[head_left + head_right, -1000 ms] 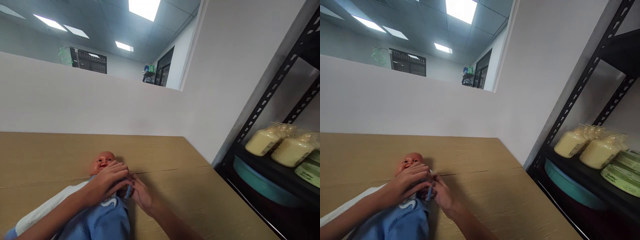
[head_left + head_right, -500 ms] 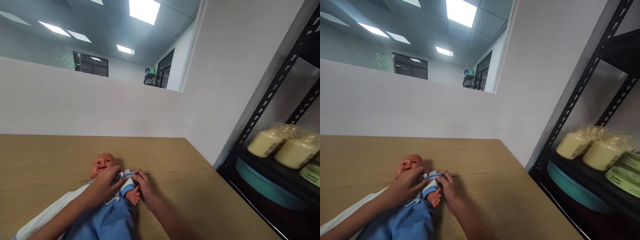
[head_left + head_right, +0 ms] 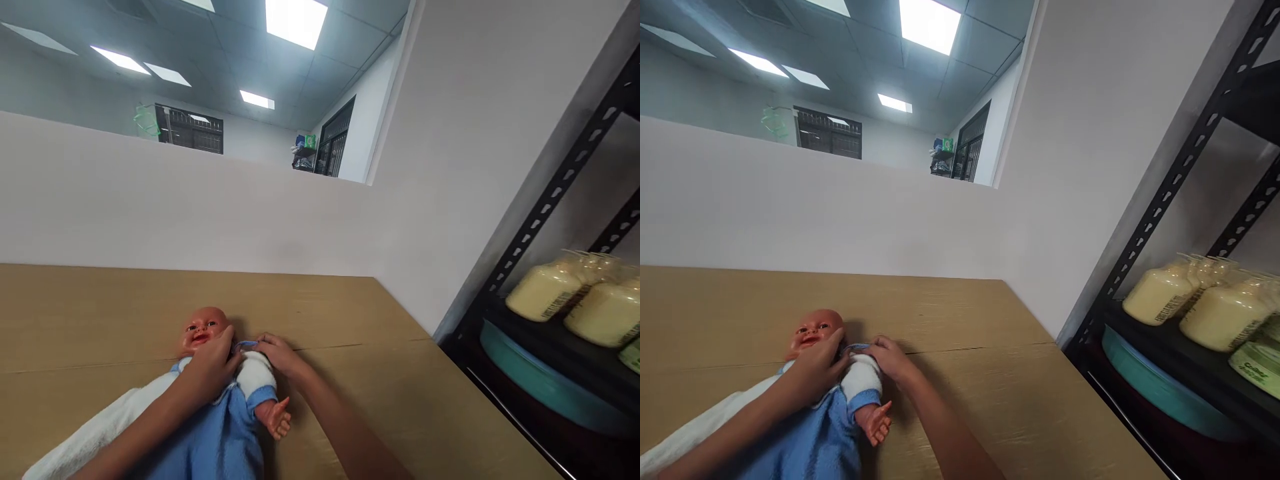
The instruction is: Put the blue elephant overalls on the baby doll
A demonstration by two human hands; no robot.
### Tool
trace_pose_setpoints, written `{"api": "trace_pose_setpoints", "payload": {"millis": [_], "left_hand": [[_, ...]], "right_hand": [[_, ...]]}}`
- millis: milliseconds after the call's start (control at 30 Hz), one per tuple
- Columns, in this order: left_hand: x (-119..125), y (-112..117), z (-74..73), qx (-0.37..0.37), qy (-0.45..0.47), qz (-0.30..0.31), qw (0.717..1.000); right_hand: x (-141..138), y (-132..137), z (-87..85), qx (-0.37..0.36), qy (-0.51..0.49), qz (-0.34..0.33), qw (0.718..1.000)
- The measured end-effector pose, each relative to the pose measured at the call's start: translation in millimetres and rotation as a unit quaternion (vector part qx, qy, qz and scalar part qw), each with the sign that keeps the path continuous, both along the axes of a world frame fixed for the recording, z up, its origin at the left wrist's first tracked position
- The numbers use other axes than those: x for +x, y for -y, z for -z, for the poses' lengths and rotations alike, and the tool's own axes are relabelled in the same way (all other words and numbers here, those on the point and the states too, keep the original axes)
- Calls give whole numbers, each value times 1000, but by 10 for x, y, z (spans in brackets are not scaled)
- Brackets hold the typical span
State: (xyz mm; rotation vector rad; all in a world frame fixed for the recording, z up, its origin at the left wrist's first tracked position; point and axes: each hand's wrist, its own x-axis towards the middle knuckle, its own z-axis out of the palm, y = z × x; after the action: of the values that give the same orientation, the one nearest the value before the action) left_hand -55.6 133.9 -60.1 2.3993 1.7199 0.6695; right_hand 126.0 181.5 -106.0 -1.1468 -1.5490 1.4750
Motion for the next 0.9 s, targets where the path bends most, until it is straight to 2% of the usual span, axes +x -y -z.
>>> {"api": "trace_pose_setpoints", "payload": {"millis": [167, 233, 300, 333, 400, 567, 700, 767, 833, 900], "left_hand": [[38, 48, 36, 12, -12, 14, 1000], [32, 55, 44, 15, -17, 8, 1000], [6, 70, 28, 16, -24, 3, 1000], [-11, 83, 7, 16, -28, 3, 999], [-42, 118, -58, 17, -37, 1, 999], [-76, 212, -268, 32, -68, -5, 997], [-117, 257, -308, 52, -96, -11, 994], [-164, 264, -297, 73, -68, 3, 995], [-214, 259, -309, 79, -9, 51, 996], [-247, 238, -360, 52, 47, 110, 992]], "right_hand": [[22, 78, -68, -14, 77, -10, 997], [108, 197, -161, 3, 118, -33, 992], [255, 334, -325, 28, 175, -86, 980], [343, 396, -433, 42, 209, -119, 970], [515, 481, -681, 99, 299, -180, 932], [739, 515, -1227, 202, 379, -212, 878], [646, 543, -1492, 252, 417, -230, 842], [540, 580, -1616, 275, 455, -237, 813], [416, 625, -1740, 298, 504, -244, 773], [289, 672, -1848, 317, 536, -249, 742]]}}
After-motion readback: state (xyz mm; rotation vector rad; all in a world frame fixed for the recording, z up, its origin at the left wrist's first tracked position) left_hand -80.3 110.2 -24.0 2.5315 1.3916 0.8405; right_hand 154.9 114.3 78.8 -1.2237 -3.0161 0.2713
